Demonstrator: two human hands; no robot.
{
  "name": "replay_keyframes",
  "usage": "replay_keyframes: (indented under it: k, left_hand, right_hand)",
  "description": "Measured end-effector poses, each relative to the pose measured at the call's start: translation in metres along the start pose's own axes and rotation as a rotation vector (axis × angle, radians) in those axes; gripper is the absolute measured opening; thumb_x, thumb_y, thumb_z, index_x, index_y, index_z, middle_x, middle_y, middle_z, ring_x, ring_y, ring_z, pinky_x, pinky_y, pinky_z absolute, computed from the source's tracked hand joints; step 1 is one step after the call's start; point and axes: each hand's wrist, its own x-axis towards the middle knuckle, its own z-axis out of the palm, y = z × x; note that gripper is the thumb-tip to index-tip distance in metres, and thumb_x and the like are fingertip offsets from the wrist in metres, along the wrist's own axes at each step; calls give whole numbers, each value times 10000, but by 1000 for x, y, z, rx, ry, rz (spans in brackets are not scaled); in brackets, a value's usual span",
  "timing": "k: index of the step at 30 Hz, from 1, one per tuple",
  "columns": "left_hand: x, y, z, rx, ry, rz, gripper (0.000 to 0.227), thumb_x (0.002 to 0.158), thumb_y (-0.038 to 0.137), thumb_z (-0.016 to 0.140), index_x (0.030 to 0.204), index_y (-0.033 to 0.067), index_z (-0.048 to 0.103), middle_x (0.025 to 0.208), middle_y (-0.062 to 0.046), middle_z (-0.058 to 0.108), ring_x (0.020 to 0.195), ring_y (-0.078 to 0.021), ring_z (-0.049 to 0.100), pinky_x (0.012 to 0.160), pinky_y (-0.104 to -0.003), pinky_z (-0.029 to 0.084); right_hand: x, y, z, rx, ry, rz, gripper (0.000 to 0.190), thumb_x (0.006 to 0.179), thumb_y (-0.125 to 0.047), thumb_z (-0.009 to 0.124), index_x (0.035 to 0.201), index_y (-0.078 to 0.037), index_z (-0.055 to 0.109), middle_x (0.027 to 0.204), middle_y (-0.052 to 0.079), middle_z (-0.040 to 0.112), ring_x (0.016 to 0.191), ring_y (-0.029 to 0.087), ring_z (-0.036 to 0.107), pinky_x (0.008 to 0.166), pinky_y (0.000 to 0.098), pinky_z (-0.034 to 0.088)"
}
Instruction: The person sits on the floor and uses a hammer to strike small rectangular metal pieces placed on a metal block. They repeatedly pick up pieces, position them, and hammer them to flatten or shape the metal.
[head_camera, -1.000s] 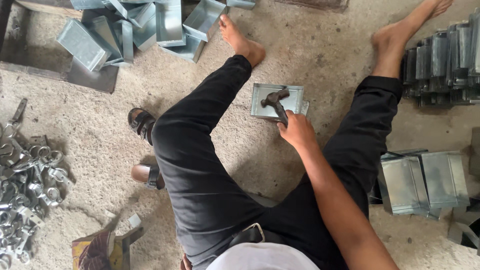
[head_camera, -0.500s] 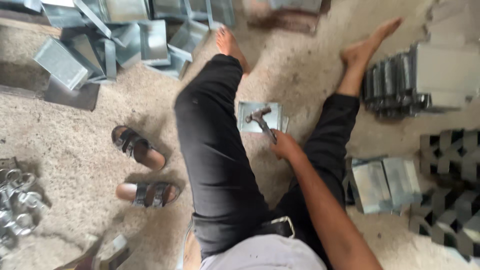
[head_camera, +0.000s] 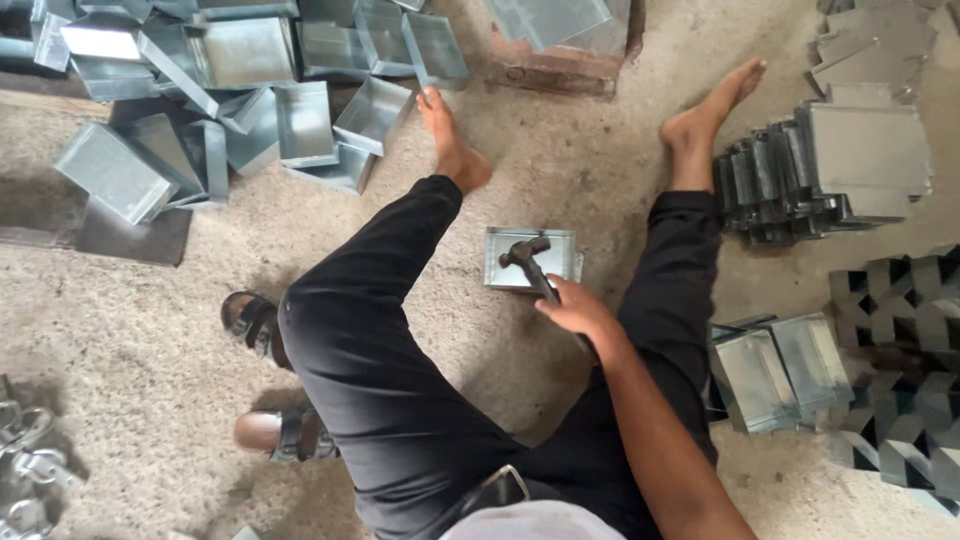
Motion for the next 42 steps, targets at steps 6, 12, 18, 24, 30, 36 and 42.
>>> replay_keyframes:
  k: [6,12,18,24,30,36,42]
  left_hand:
    - [8,3,10,3,2,-30,868,986,616,349,1611,94,48,1722,-82,20,1575,-226,53,1236,-385,61]
    - [9,-3,31,11,-18,-13,879,987,616,334,1615,100,2,1724,-78,-14,1579,-224,25,1236,-386,45]
    - [2,-7,38,37,-27,3,890,988,616,320,1620,105,-44,1727,-74,-48,1582,-222,-2,1235,-386,29]
    - [9,-14,39,56,-21,52,902,989,616,306,1624,111,-90,1729,-70,-82,1586,-220,-29,1235,-387,13]
    - [33,-37,24,273,-26,245,896,1025,602,265,1633,57,-104,1738,-114,-109,1611,-238,-80,1264,-363,-11]
    - [-9,6,17,456,-24,377,890,1014,610,316,1620,29,20,1697,-168,31,1580,-277,35,1248,-382,72]
    - [-152,44,-138,782,-65,309,896,995,625,388,1599,14,133,1650,-211,180,1542,-310,170,1227,-406,162]
  right_hand:
    - [45,15,-13,-21,101,187,671,849,-477,726,1376,-76,623,1254,226,705,1161,371,692,1006,420,537]
    - [81,51,-31,125,393,329,814,897,-540,719,1490,-28,500,1474,294,500,1378,452,456,1092,498,398]
    - [86,104,0,550,369,250,954,900,-607,678,1548,35,396,1455,270,528,1361,351,530,1110,413,411]
    - [70,107,4,849,186,247,895,867,-581,635,1547,-60,376,1408,157,578,1280,277,548,988,403,456]
    - [57,103,5,698,184,145,875,895,-556,672,1554,-49,399,1519,209,483,1406,304,478,1129,388,378]
    - [59,98,18,739,234,211,882,903,-557,674,1549,-22,402,1587,233,425,1472,332,423,1187,396,328]
    - [60,65,5,792,210,396,990,826,-627,683,1600,-111,345,1611,214,376,1454,350,417,1136,434,356]
